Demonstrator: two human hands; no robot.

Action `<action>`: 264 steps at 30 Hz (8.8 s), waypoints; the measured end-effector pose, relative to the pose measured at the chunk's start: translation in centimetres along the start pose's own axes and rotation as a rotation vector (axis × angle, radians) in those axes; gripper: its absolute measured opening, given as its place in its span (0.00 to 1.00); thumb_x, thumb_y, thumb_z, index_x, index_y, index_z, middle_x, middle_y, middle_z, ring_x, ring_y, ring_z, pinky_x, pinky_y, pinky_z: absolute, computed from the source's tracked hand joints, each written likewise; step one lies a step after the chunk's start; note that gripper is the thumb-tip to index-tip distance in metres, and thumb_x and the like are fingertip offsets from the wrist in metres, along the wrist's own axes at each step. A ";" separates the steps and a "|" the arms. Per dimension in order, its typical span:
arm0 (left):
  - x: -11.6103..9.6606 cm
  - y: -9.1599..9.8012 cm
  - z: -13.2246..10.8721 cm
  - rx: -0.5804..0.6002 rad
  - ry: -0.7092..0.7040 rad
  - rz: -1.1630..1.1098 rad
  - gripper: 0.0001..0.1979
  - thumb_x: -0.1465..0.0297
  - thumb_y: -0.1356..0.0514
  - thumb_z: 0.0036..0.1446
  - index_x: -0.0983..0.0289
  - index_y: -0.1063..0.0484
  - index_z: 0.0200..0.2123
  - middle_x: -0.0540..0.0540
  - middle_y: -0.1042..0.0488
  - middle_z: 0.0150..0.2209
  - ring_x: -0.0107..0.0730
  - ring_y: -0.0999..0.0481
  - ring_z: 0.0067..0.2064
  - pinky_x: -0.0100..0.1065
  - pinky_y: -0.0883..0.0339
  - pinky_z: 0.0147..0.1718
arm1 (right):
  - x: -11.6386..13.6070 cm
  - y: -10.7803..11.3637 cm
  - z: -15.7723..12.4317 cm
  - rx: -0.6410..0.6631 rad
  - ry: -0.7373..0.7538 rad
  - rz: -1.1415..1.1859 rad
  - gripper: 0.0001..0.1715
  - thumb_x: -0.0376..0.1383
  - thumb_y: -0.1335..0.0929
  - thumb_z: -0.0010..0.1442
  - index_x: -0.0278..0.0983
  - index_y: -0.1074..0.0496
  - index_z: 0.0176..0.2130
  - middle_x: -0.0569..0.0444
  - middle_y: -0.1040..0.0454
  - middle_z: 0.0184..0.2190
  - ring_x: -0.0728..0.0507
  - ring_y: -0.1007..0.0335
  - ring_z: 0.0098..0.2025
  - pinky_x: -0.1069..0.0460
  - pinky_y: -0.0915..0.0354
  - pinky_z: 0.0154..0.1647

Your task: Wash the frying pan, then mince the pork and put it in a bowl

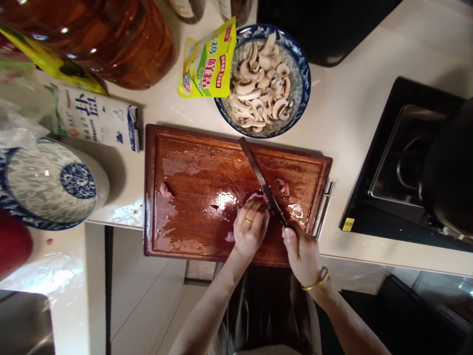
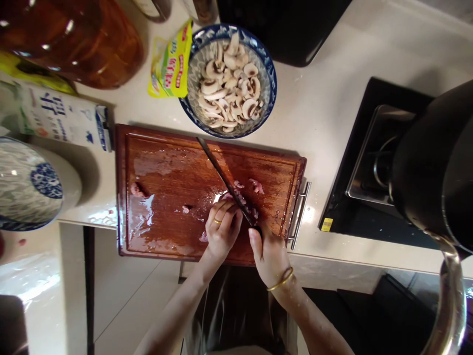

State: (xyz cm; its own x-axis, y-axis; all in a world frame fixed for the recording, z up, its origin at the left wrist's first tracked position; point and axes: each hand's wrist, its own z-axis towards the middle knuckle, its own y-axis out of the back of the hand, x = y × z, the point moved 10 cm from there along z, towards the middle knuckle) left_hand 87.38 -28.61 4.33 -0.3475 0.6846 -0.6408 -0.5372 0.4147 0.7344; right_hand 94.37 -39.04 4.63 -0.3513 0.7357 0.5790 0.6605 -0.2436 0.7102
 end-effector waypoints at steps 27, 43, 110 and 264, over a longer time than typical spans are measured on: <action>0.3 0.5 0.3 -0.037 0.056 0.004 0.13 0.79 0.40 0.52 0.62 0.30 0.42 0.56 0.26 0.41 0.37 0.28 0.48 0.41 0.32 0.47 | -2.1 2.4 -3.3 0.021 -0.014 -0.113 0.22 0.44 0.47 0.67 0.37 0.33 0.33 0.53 0.27 0.19 0.46 0.30 0.19 0.54 0.40 0.20; 0.0 0.5 0.2 0.001 0.013 -0.021 0.14 0.78 0.39 0.52 0.63 0.30 0.43 0.56 0.25 0.41 0.37 0.28 0.49 0.41 0.30 0.49 | -1.1 0.5 0.2 0.010 -0.031 -0.032 0.26 0.46 0.49 0.67 0.37 0.32 0.33 0.53 0.27 0.19 0.45 0.29 0.20 0.54 0.40 0.20; 0.9 1.4 -1.4 -0.019 0.000 -0.081 0.20 0.79 0.41 0.55 0.65 0.34 0.52 0.57 0.25 0.48 0.38 0.30 0.55 0.43 0.29 0.52 | -1.5 0.3 -1.6 0.032 -0.043 0.003 0.22 0.45 0.48 0.67 0.37 0.34 0.34 0.54 0.29 0.19 0.46 0.30 0.19 0.55 0.39 0.20; 0.9 1.3 1.6 0.071 0.040 0.120 0.04 0.73 0.41 0.55 0.61 0.27 0.35 0.53 0.22 0.37 0.39 0.29 0.45 0.44 0.44 0.48 | -1.2 0.0 -3.0 0.030 -0.043 -0.069 0.23 0.45 0.48 0.67 0.37 0.35 0.31 0.54 0.28 0.19 0.46 0.30 0.19 0.54 0.41 0.20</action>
State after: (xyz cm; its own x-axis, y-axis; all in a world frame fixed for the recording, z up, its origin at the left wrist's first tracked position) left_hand 87.59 -26.54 5.06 -0.4373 0.7081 -0.5544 -0.4345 0.3734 0.8196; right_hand 92.80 -41.80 5.07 -0.3681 0.7769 0.5108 0.6554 -0.1729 0.7352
